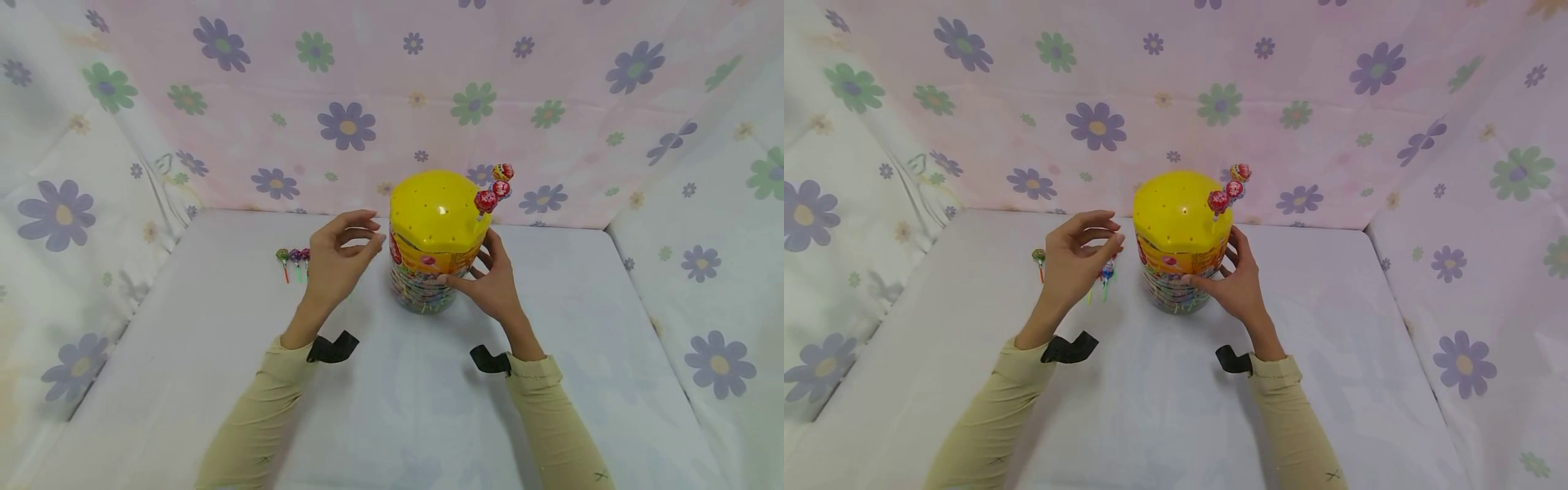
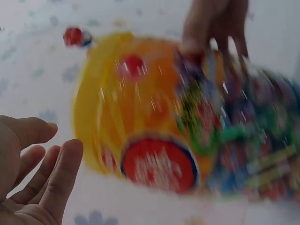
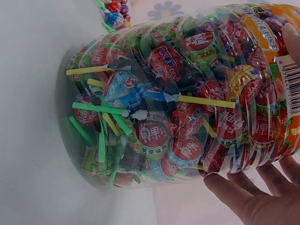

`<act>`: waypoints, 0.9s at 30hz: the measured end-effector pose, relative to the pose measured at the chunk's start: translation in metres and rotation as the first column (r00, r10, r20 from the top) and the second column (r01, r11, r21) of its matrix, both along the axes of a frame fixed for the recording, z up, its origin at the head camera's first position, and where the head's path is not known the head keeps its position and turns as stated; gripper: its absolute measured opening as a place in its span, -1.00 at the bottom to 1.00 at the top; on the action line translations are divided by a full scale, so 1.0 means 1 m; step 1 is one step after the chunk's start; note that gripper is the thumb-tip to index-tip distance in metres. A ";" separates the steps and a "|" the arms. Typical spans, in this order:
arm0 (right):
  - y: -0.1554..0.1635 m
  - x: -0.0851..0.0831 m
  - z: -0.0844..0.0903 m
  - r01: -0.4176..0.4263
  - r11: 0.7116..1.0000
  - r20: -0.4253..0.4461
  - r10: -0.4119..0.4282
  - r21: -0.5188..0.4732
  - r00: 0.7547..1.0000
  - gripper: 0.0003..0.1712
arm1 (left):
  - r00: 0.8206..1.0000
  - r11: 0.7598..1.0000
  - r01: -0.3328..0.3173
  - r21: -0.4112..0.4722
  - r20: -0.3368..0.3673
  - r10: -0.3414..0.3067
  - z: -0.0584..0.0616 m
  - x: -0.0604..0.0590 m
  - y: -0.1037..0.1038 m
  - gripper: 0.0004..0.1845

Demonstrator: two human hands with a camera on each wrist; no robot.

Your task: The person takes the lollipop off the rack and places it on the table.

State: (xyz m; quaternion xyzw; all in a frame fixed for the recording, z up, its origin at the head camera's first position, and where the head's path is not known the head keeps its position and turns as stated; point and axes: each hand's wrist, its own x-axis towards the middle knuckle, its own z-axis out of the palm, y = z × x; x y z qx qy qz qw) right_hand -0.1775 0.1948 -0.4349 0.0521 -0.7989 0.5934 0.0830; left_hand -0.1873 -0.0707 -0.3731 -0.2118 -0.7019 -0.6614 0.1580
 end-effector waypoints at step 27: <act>-0.007 0.012 0.027 0.000 1.000 0.020 0.000 0.025 1.000 0.10 | 0.979 0.977 0.176 -0.123 -0.080 -0.187 0.047 0.009 0.114 -0.51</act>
